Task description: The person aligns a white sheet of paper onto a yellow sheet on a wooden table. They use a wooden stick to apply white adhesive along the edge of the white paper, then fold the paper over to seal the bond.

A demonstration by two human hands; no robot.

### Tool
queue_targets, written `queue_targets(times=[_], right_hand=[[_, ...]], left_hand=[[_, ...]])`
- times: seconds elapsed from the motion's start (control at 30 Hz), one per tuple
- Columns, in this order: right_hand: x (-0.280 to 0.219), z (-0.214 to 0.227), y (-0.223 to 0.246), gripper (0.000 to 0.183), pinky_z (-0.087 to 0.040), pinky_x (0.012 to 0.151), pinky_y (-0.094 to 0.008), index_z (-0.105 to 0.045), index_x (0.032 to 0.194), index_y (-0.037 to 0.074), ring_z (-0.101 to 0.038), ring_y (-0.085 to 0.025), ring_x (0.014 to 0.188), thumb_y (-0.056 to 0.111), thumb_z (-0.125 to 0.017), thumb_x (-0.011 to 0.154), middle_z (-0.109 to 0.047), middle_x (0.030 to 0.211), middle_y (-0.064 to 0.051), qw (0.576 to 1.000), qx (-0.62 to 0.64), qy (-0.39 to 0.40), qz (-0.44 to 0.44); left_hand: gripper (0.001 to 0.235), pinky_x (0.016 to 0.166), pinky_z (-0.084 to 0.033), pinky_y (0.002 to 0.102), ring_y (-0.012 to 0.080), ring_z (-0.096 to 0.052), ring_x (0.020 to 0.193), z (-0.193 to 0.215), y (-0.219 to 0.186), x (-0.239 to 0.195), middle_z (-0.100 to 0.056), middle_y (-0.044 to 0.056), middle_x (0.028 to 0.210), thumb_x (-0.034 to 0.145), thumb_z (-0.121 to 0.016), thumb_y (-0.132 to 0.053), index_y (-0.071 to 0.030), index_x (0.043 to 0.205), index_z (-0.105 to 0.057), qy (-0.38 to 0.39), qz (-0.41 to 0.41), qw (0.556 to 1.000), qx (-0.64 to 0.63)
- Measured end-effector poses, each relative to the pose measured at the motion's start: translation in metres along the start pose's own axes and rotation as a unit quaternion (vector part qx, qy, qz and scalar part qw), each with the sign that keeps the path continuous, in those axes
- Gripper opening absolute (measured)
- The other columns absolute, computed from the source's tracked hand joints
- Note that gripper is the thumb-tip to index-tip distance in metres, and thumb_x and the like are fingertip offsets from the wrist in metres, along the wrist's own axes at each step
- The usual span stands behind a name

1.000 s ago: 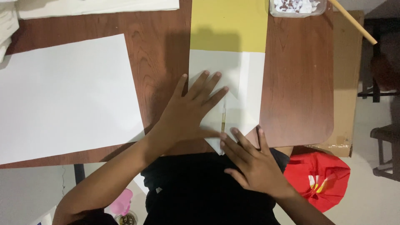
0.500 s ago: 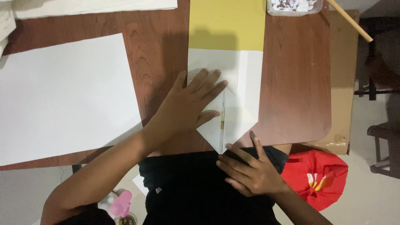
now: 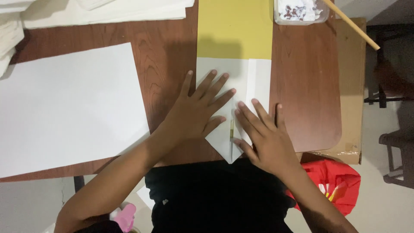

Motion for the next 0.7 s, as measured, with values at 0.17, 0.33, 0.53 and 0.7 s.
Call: queue_targets(times=[0.17,0.33,0.53,0.7], right_hand=[[0.015,0.005,0.000,0.066,-0.017,0.120,-0.072,-0.043,0.156,0.010,-0.027,-0.034,0.156,0.047,-0.051,0.102,-0.037,0.167,-0.005,1.000,-0.025,0.011,-0.015],[-0.003,-0.002,0.007,0.075,-0.017,0.115,-0.078,-0.036,0.158,0.008,-0.025,-0.035,0.157,0.055,-0.047,0.100,-0.030,0.169,-0.009,0.998,-0.031,0.048,0.010],[-0.046,-0.014,0.027,0.077,-0.011,0.116,-0.077,-0.045,0.153,0.011,-0.020,-0.029,0.158,0.063,-0.051,0.096,-0.036,0.165,-0.006,0.995,0.042,0.050,0.073],[-0.059,-0.014,0.032,0.066,-0.015,0.119,-0.073,-0.054,0.146,0.013,-0.030,-0.031,0.154,0.059,-0.055,0.099,-0.049,0.156,-0.004,0.993,0.048,-0.009,0.107]], left_hand=[[0.064,0.118,-0.029,0.070,0.0362,-0.026,0.158,-0.007,0.004,0.001,-0.023,0.012,0.171,0.110,-0.037,-0.056,-0.021,0.163,-0.035,0.001,0.003,1.000,-0.008],[0.064,0.121,-0.022,0.071,0.0316,-0.019,0.160,-0.007,0.008,0.003,-0.015,0.007,0.173,0.112,-0.037,-0.057,-0.024,0.166,-0.028,0.031,0.029,0.999,-0.028],[0.064,0.120,-0.024,0.071,0.0326,-0.022,0.159,-0.009,0.013,0.003,-0.017,0.008,0.172,0.112,-0.036,-0.059,-0.024,0.165,-0.032,0.016,0.030,0.999,-0.011],[0.068,0.121,-0.023,0.071,0.0322,-0.023,0.159,-0.005,0.014,0.004,-0.018,0.008,0.172,0.110,-0.036,-0.063,-0.023,0.165,-0.033,0.013,0.025,1.000,-0.014]])
Point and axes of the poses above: each hand's wrist, its own x-axis towards the middle knuckle, its own z-axis out of the back of the hand, y = z × x, the point moved 1 cm from there along x, towards the middle knuckle
